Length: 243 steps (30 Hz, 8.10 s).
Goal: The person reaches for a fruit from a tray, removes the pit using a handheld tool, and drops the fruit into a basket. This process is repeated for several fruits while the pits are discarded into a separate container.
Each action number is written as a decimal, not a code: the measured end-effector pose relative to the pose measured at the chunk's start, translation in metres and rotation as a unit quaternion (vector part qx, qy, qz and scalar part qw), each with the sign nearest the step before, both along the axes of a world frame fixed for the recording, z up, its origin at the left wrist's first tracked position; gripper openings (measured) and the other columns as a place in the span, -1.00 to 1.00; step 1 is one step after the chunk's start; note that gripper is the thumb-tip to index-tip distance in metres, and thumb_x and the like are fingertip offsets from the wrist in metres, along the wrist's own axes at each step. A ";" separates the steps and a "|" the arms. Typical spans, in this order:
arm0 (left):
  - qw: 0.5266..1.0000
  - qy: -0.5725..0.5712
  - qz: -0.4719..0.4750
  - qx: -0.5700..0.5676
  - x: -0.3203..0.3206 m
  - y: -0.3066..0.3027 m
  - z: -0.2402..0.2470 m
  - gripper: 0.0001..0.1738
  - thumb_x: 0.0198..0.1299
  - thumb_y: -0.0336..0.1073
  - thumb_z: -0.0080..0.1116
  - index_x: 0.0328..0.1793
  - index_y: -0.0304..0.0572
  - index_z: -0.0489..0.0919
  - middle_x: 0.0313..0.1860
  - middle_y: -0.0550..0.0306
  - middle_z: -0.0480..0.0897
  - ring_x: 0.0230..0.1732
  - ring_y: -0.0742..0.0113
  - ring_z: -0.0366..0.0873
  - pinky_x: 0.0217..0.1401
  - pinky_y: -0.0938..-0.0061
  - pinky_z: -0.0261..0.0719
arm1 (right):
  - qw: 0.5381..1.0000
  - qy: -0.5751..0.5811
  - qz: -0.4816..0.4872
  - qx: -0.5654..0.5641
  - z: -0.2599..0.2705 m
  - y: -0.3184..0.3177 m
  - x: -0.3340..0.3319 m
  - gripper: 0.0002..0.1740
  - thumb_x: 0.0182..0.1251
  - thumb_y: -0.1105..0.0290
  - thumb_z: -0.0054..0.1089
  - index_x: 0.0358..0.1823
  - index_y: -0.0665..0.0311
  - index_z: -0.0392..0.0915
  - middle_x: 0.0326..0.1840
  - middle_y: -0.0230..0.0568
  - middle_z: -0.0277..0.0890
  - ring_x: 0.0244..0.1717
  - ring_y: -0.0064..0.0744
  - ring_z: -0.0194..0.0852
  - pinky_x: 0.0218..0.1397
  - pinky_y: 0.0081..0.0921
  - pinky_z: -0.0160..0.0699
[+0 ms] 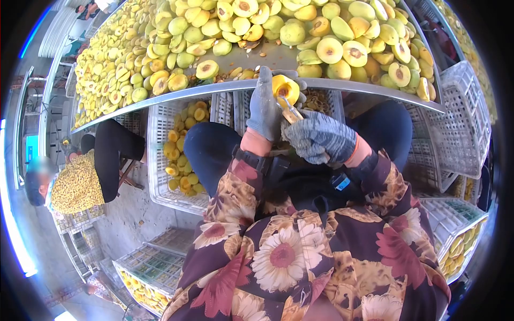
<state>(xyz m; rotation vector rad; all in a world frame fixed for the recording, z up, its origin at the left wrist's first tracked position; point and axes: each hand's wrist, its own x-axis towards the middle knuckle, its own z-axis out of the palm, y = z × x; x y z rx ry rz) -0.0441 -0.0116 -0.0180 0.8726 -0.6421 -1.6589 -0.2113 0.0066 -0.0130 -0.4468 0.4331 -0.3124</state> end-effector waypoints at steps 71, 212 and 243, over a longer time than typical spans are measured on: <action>0.743 -0.549 0.101 -0.369 0.083 0.000 0.042 -0.43 -0.18 -0.66 0.19 0.06 -0.07 0.58 0.13 0.07 0.46 0.16 0.15 0.48 0.15 0.38 0.55 | 0.887 0.239 -0.223 -0.327 0.031 -0.030 0.044 -0.67 0.32 0.19 0.22 -0.06 0.22 0.40 -0.47 -0.29 0.48 -0.58 -0.47 0.40 -0.52 -0.50 0.42; 0.959 -0.245 0.033 -0.140 -0.015 0.013 0.019 -0.52 0.27 -0.36 0.14 0.31 -0.26 0.37 0.04 0.18 0.52 0.02 0.51 0.45 0.08 0.61 0.44 | 0.933 0.099 -0.339 -0.065 -0.003 0.001 0.015 -0.78 0.33 0.35 0.14 -0.07 0.16 0.36 -0.58 -0.47 0.31 -0.74 -0.64 0.23 -0.73 -0.58 0.31; 0.571 -0.722 -0.288 -0.264 0.023 -0.078 0.022 -0.63 0.15 -0.21 0.07 0.09 -0.07 0.57 0.04 -0.08 0.58 0.14 -0.05 0.46 0.25 0.23 0.37 | 0.513 0.593 -0.045 -0.619 -0.022 -0.019 0.000 -0.72 0.28 0.23 0.07 -0.04 0.17 0.42 -0.27 0.00 0.61 -0.10 0.09 0.54 -0.01 -0.09 0.50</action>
